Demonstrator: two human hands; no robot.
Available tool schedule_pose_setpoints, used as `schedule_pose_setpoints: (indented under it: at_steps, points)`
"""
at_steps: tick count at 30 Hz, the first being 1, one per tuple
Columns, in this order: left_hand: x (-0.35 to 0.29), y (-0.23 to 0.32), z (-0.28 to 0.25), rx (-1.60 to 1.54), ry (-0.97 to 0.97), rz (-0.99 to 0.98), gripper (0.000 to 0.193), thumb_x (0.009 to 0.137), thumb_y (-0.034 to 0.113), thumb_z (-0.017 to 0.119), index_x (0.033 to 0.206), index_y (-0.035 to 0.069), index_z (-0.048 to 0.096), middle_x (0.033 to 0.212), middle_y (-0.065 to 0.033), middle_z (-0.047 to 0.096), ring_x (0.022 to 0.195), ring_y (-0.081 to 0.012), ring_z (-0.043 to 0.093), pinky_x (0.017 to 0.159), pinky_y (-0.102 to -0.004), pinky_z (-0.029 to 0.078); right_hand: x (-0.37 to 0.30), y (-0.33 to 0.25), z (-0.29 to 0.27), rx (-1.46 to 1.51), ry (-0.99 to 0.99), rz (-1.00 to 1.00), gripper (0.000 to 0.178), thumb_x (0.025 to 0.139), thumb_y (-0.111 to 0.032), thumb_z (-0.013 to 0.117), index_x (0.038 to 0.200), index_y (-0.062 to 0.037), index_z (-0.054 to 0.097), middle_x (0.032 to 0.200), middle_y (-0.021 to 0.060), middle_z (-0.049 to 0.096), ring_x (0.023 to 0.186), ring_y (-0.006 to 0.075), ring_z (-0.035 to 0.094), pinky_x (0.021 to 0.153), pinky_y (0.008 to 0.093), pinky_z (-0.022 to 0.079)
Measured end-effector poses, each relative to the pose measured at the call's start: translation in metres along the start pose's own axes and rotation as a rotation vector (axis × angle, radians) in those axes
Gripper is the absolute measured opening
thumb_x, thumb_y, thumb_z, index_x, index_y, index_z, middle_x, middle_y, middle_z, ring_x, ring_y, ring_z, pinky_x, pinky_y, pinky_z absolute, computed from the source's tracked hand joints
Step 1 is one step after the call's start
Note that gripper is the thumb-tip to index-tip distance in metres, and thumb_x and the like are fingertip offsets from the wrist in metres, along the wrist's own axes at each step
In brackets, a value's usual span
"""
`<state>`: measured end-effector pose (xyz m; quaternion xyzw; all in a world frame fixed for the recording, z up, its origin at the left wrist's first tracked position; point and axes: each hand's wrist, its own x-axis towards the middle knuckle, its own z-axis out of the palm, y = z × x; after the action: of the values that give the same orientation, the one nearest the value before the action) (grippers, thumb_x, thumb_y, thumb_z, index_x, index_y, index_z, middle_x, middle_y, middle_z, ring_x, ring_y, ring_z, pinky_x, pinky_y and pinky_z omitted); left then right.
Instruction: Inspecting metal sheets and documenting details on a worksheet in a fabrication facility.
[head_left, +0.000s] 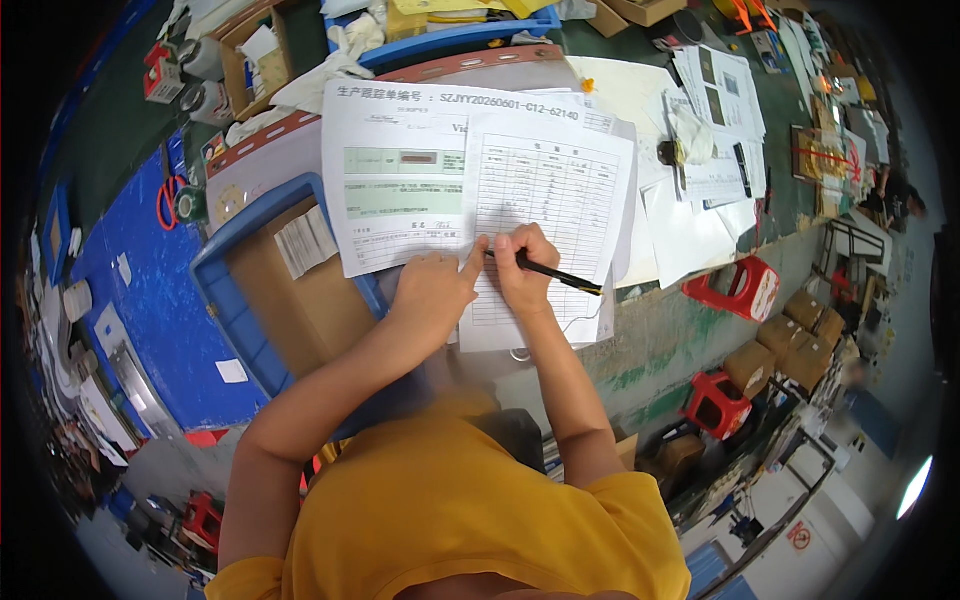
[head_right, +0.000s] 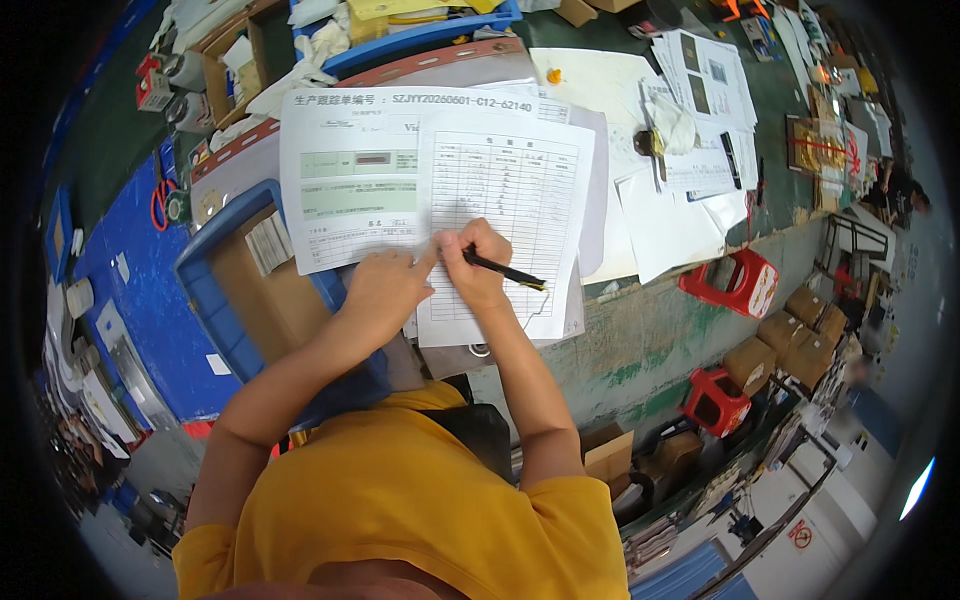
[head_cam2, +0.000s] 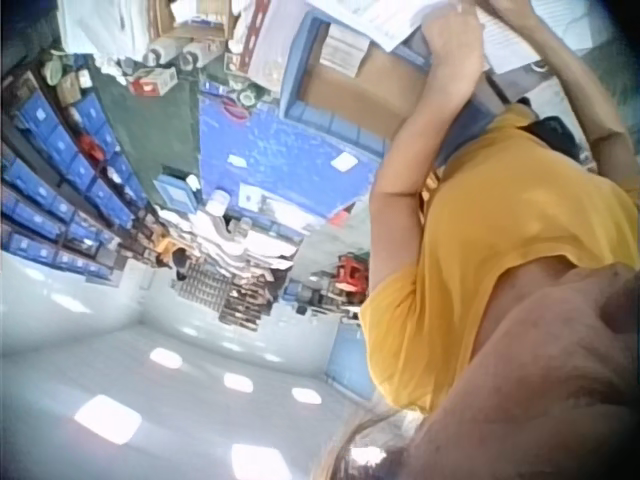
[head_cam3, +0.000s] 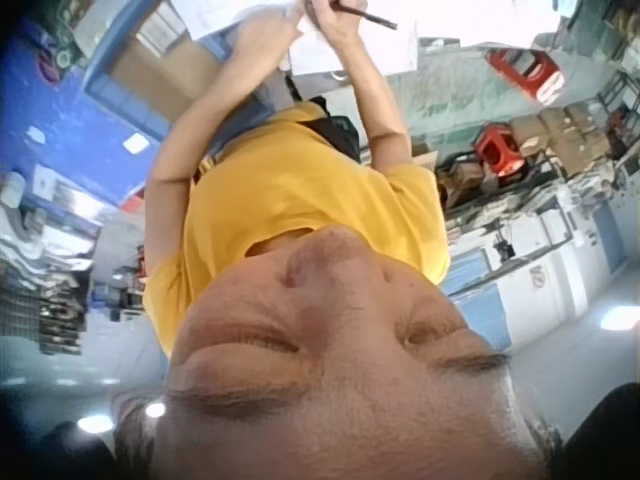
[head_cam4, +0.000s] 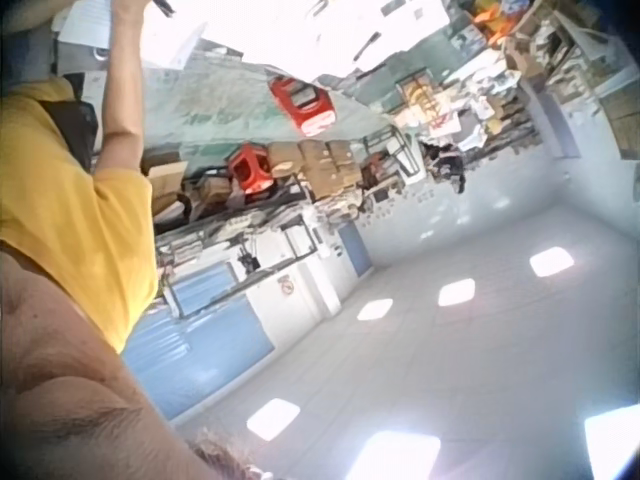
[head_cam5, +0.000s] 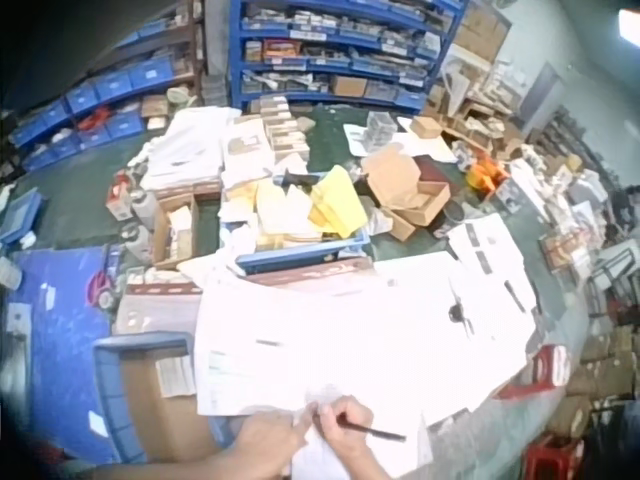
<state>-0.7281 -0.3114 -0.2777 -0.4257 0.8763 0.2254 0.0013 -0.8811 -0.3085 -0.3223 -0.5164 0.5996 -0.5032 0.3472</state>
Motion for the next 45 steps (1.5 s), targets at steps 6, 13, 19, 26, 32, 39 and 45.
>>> schedule_pose_setpoints:
  at_steps: [6,13,19,26,32,39,45]
  points:
    - [0.003,0.005,-0.007,-0.044,-0.054,-0.029,0.044,0.076,0.024,0.067,0.113,0.003,0.056,0.074,-0.0075,0.058,0.075,-0.024,0.057,0.065,-0.0363,0.044,0.003,-0.004,0.0,-0.089,-0.106,0.005,0.019,0.08,-0.017,0.067,0.075,-0.0054,0.053,0.055,0.0047,0.05,0.048,0.016,0.047,0.047,0.0279,0.039]
    - [0.002,0.002,-0.005,0.004,-0.042,-0.003,0.056,0.077,0.029,0.066,0.125,0.005,0.05,0.072,-0.0047,0.059,0.071,-0.0207,0.058,0.062,-0.033,0.044,0.006,-0.005,0.0,-0.084,-0.11,0.013,0.016,0.081,-0.017,0.066,0.078,-0.0051,0.056,0.056,0.005,0.052,0.05,0.017,0.049,0.048,0.0284,0.04]
    - [0.004,0.004,-0.016,-0.126,-0.058,-0.076,0.047,0.079,0.024,0.065,0.12,0.004,0.052,0.073,-0.0079,0.057,0.073,-0.0262,0.057,0.064,-0.0374,0.045,0.007,-0.005,0.001,-0.042,-0.094,0.038,0.016,0.08,-0.017,0.066,0.079,-0.0048,0.056,0.058,0.0055,0.053,0.051,0.017,0.051,0.049,0.0277,0.041]
    - [0.007,-0.001,-0.041,-0.2,0.077,-0.176,0.055,0.081,0.018,0.063,0.127,-0.003,0.042,0.093,-0.0143,0.056,0.086,-0.0282,0.055,0.071,-0.0386,0.046,0.008,-0.008,-0.001,-0.062,-0.086,0.044,0.014,0.08,-0.015,0.067,0.081,-0.005,0.057,0.06,0.0056,0.053,0.053,0.0163,0.051,0.051,0.0271,0.041]
    - [0.017,-0.018,-0.028,-0.359,0.222,-0.156,0.054,0.085,0.006,0.055,0.132,-0.007,0.032,0.114,-0.0234,0.046,0.104,-0.0369,0.047,0.09,-0.0407,0.04,0.01,-0.006,0.002,-0.035,-0.041,-0.037,0.014,0.079,-0.011,0.067,0.088,-0.005,0.058,0.073,0.0069,0.054,0.06,0.0156,0.05,0.055,0.0262,0.04]
    - [0.015,-0.022,-0.023,-0.425,0.189,-0.137,0.049,0.086,0.004,0.052,0.13,-0.008,0.033,0.112,-0.0246,0.046,0.103,-0.0372,0.047,0.089,-0.0398,0.04,0.012,-0.007,0.001,-0.063,-0.047,-0.069,0.015,0.079,-0.011,0.066,0.091,-0.0052,0.058,0.073,0.0062,0.052,0.059,0.0158,0.049,0.054,0.0262,0.04]
    - [0.014,-0.018,-0.014,-0.734,0.058,-0.201,0.046,0.088,0.004,0.049,0.13,-0.007,0.034,0.11,-0.0239,0.047,0.095,-0.0359,0.052,0.082,-0.0379,0.044,0.012,-0.007,0.001,-0.048,-0.032,-0.067,0.015,0.081,-0.013,0.065,0.091,-0.0047,0.057,0.074,0.0065,0.053,0.06,0.0156,0.049,0.054,0.0263,0.04]
